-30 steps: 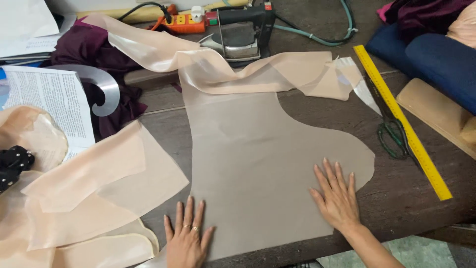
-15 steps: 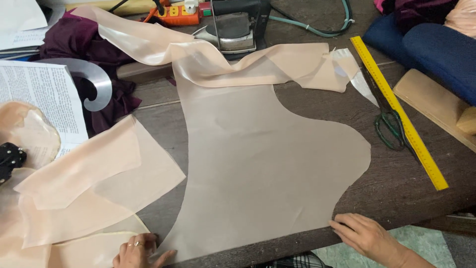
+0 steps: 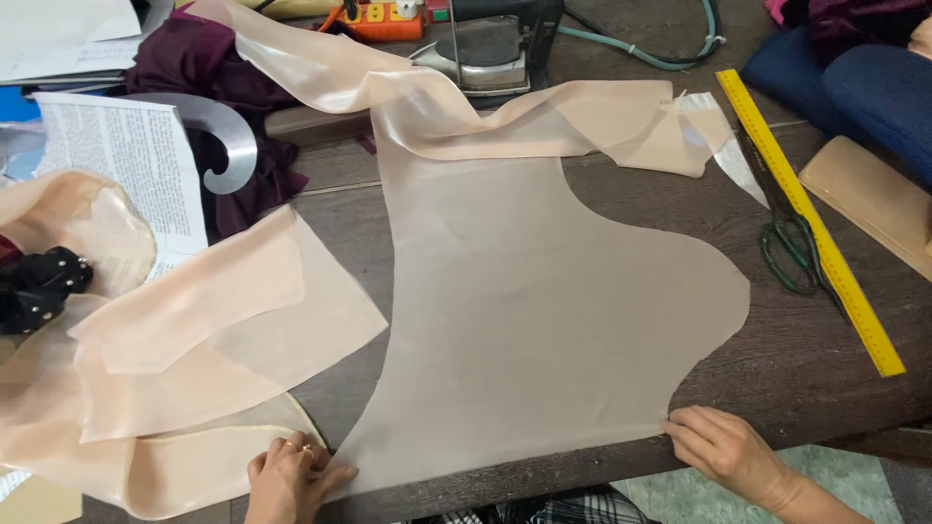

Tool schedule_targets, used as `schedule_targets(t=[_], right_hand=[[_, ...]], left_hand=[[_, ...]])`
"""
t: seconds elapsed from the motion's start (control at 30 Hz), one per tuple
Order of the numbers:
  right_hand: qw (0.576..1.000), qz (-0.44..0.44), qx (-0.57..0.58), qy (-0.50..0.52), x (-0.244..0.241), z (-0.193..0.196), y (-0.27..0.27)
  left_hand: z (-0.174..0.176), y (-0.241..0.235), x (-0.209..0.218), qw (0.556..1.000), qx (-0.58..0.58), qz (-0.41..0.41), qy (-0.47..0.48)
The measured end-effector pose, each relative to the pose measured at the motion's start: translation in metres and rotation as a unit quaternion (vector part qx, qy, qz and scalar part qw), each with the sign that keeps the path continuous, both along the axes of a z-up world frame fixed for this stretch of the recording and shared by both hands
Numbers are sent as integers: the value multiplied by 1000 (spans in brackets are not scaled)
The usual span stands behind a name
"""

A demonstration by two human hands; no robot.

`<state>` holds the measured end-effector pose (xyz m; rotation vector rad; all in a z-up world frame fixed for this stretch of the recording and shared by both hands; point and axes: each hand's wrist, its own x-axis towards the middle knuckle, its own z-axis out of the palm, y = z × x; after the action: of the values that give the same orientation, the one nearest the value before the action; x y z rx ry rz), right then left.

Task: Preparing and marking fabric pieces on a cutting table for garment assembly

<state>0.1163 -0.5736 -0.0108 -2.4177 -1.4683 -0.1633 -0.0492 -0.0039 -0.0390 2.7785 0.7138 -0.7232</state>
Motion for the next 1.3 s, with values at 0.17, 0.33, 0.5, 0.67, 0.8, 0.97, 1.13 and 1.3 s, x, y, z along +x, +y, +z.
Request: schedule_targets(t=[0.17,0.33,0.5,0.67,0.8,0.97,1.13,1.3], right_hand=[[999,10,0,-36,-2,-18,-11],[998,-39,11,49,-7,0,-5],[992,-98,66,43,7,23,14],[977,-188,98,37,43,36,70],[980,-165,102,49,77,52,114],[973,-160,159,53,135,69,144],[966,-185,153,97,231,77,154],[948,-257,89,165,350,84,176]], left_hand=[[4,-2,2,1000,-21,-10,-9],[-12,-1,-8,997,-1,0,-72],[-15,-19,0,941,81,-32,-326],[24,-90,47,914,4,-114,-388],[28,-125,75,909,36,-181,-374],[38,-117,117,905,-81,-102,-406],[56,-78,183,871,-75,-117,-472],[82,-23,284,861,-88,-93,-492]])
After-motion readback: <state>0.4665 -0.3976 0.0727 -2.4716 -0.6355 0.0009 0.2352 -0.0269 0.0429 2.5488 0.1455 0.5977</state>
